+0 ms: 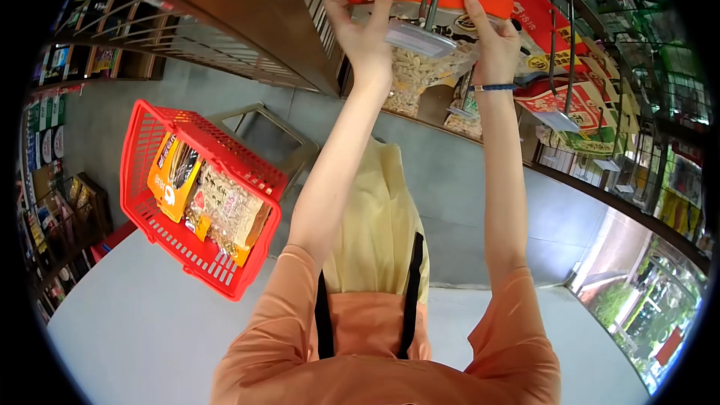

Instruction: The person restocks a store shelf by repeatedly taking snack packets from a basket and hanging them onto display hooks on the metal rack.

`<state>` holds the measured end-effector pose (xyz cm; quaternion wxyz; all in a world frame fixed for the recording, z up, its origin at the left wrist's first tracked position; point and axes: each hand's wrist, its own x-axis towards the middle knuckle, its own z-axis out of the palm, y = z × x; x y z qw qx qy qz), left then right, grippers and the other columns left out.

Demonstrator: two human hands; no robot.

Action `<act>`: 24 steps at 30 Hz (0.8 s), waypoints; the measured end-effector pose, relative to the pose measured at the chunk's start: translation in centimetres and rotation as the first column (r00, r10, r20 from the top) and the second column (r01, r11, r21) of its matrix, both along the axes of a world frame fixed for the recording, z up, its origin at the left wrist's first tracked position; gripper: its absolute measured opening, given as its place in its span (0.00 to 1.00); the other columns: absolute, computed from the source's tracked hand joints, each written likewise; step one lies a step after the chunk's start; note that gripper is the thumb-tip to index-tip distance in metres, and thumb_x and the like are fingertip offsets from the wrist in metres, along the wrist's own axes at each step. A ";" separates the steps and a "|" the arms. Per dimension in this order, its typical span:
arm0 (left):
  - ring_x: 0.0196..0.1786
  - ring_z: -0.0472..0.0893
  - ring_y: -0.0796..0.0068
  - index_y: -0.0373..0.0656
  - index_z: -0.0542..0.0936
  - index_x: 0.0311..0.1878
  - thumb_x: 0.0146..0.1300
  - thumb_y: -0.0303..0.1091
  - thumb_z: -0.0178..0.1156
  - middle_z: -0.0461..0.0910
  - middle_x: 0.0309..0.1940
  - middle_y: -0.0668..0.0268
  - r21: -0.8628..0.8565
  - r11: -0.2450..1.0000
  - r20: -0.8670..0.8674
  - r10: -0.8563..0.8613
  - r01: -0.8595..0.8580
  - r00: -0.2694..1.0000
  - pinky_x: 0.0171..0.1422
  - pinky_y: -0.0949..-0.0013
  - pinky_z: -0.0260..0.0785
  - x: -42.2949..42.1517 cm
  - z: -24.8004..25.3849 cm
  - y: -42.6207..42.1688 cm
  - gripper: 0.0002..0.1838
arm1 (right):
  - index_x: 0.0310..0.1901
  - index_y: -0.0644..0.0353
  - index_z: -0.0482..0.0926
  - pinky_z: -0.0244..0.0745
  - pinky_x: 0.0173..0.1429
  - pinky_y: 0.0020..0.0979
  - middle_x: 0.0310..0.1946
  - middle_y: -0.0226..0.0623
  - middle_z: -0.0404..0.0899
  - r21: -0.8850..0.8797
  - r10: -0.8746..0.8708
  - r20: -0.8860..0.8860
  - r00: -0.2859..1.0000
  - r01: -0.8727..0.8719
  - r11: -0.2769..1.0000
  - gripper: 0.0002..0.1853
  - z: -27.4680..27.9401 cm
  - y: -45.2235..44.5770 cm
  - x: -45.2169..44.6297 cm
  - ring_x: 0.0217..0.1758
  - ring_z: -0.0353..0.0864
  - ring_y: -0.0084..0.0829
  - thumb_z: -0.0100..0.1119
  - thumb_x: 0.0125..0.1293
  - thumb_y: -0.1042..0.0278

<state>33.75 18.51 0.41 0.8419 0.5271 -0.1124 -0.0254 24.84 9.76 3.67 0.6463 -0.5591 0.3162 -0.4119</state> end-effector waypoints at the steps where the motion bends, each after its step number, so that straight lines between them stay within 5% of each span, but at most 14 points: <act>1: 0.43 0.67 0.79 0.40 0.64 0.45 0.50 0.35 0.62 0.67 0.39 0.67 -0.001 1.000 -0.004 0.008 -0.008 1.000 0.51 0.74 0.58 0.1 0.2 -0.1 0.23 | 0.34 0.61 0.78 0.64 0.38 0.17 0.29 0.29 0.78 -0.020 0.007 0.033 0.999 -0.006 1.000 0.14 0.0 -0.1 0.2 0.32 0.73 0.16 0.65 0.48 0.63; 4: 0.51 0.65 0.75 0.38 0.59 0.53 0.51 0.36 0.62 0.64 0.48 0.63 0.134 0.991 0.011 -0.014 0.012 1.000 0.57 0.70 0.54 -0.1 1.0 -0.1 0.30 | 0.34 0.61 0.78 0.64 0.38 0.18 0.30 0.29 0.78 0.022 -0.036 -0.013 0.999 0.037 0.999 0.14 0.1 -0.5 0.5 0.32 0.73 0.16 0.65 0.48 0.63; 6: 0.59 0.55 0.66 0.35 0.52 0.59 0.47 0.40 0.64 0.56 0.54 0.54 0.089 0.996 0.020 0.009 -0.011 1.000 0.62 0.67 0.46 -0.9 1.5 0.4 0.41 | 0.34 0.61 0.78 0.64 0.38 0.19 0.30 0.29 0.78 0.036 -0.031 -0.019 0.999 0.032 0.999 0.14 0.3 -0.2 0.2 0.32 0.73 0.17 0.65 0.48 0.63; 7: 0.64 0.48 0.61 0.35 0.45 0.62 0.47 0.42 0.64 0.48 0.60 0.51 0.114 0.988 -0.025 -0.105 0.107 0.994 0.64 0.64 0.42 -1.0 0.8 1.5 0.47 | 0.34 0.61 0.78 0.64 0.38 0.19 0.30 0.30 0.78 0.042 -0.033 -0.009 0.999 0.034 0.999 0.14 0.5 -0.1 0.1 0.32 0.72 0.17 0.65 0.48 0.63; 9: 0.62 0.51 0.59 0.37 0.47 0.62 0.48 0.38 0.61 0.49 0.59 0.52 0.398 0.910 -0.028 -0.117 0.119 0.993 0.64 0.63 0.43 -3.9 -0.1 4.4 0.43 | 0.34 0.61 0.78 0.63 0.38 0.19 0.29 0.29 0.77 0.065 -0.045 -0.065 0.997 0.049 0.997 0.14 0.7 0.1 0.0 0.31 0.72 0.17 0.65 0.47 0.63; 11: 0.61 0.52 0.61 0.39 0.48 0.62 0.50 0.36 0.60 0.51 0.57 0.54 0.462 0.875 -0.142 -0.090 0.146 0.986 0.63 0.63 0.47 -7.7 -0.9 7.1 0.40 | 0.32 0.61 0.78 0.63 0.38 0.20 0.27 0.28 0.76 0.093 -0.086 -0.105 0.991 0.096 0.991 0.14 1.0 0.2 0.3 0.29 0.69 0.16 0.67 0.46 0.63; 12: 0.60 0.55 0.64 0.42 0.49 0.62 0.51 0.36 0.59 0.52 0.57 0.57 0.344 0.917 -0.294 -0.101 0.204 0.950 0.60 0.65 0.53 -10.0 -0.9 8.5 0.39 | 0.32 0.61 0.78 0.63 0.38 0.20 0.27 0.28 0.76 0.095 -0.069 -0.102 0.992 0.079 0.992 0.14 0.7 -0.1 0.2 0.29 0.69 0.16 0.67 0.46 0.63; 13: 0.57 0.58 0.67 0.45 0.52 0.60 0.52 0.34 0.59 0.53 0.56 0.61 0.436 0.857 -0.404 -0.085 0.273 0.911 0.56 0.68 0.57 -12.1 -0.7 10.4 0.35 | 0.33 0.61 0.77 0.63 0.38 0.20 0.28 0.28 0.76 0.086 -0.072 -0.184 0.980 0.089 0.992 0.14 0.1 -0.7 -0.1 0.30 0.70 0.17 0.67 0.45 0.64; 15: 0.58 0.59 0.68 0.43 0.57 0.58 0.54 0.34 0.57 0.58 0.57 0.63 0.373 0.861 -0.577 -0.075 0.344 0.814 0.58 0.69 0.54 -16.6 -0.7 13.3 0.29 | 0.33 0.62 0.76 0.63 0.39 0.21 0.29 0.29 0.76 0.078 -0.051 -0.277 0.959 0.076 0.994 0.15 -1.8 -0.9 -1.0 0.32 0.70 0.17 0.67 0.45 0.65; 19: 0.43 0.71 0.78 0.43 0.67 0.46 0.55 0.31 0.55 0.72 0.39 0.68 0.348 0.792 -0.690 -0.146 0.501 0.709 0.48 0.72 0.62 -24.0 1.5 18.2 0.15 | 0.52 0.63 0.59 0.57 0.58 0.31 0.51 0.40 0.64 0.025 -0.052 -0.307 0.950 0.063 0.998 0.36 -4.7 0.8 -4.9 0.53 0.63 0.31 0.69 0.41 0.70; 21: 0.44 0.71 0.80 0.42 0.69 0.43 0.56 0.29 0.53 0.74 0.35 0.69 0.277 0.754 -0.784 -0.182 0.596 0.594 0.46 0.75 0.62 -27.6 1.4 20.2 0.11 | 0.52 0.64 0.59 0.58 0.57 0.29 0.51 0.39 0.63 0.173 0.024 -0.260 0.965 0.022 0.985 0.31 -2.4 4.6 -7.7 0.53 0.64 0.30 0.63 0.47 0.73; 22: 0.44 0.71 0.79 0.42 0.69 0.43 0.56 0.29 0.52 0.73 0.35 0.68 0.098 0.788 -0.811 -0.290 0.607 0.507 0.47 0.76 0.62 -28.4 1.7 21.3 0.10 | 0.50 0.64 0.63 0.60 0.54 0.27 0.48 0.36 0.66 0.178 0.055 -0.315 0.947 0.002 0.984 0.24 -1.8 6.7 -9.4 0.50 0.66 0.27 0.59 0.51 0.75; 23: 0.44 0.72 0.79 0.41 0.69 0.42 0.57 0.30 0.52 0.73 0.35 0.67 -0.082 0.799 -0.815 -0.398 0.596 0.421 0.47 0.76 0.62 -29.0 1.7 22.6 0.10 | 0.47 0.64 0.66 0.63 0.52 0.27 0.45 0.33 0.69 0.127 0.188 -0.420 0.888 -0.148 0.981 0.20 -1.9 8.5 -11.5 0.48 0.68 0.25 0.58 0.52 0.73; 24: 0.44 0.72 0.79 0.41 0.69 0.42 0.57 0.30 0.52 0.73 0.35 0.67 -0.072 0.820 -0.821 -0.373 0.569 0.433 0.47 0.76 0.62 -29.8 0.8 24.0 0.10 | 0.47 0.63 0.67 0.65 0.50 0.26 0.41 0.32 0.72 0.123 0.318 -0.470 0.823 -0.295 0.947 0.18 -3.1 10.2 -14.3 0.45 0.70 0.24 0.57 0.53 0.73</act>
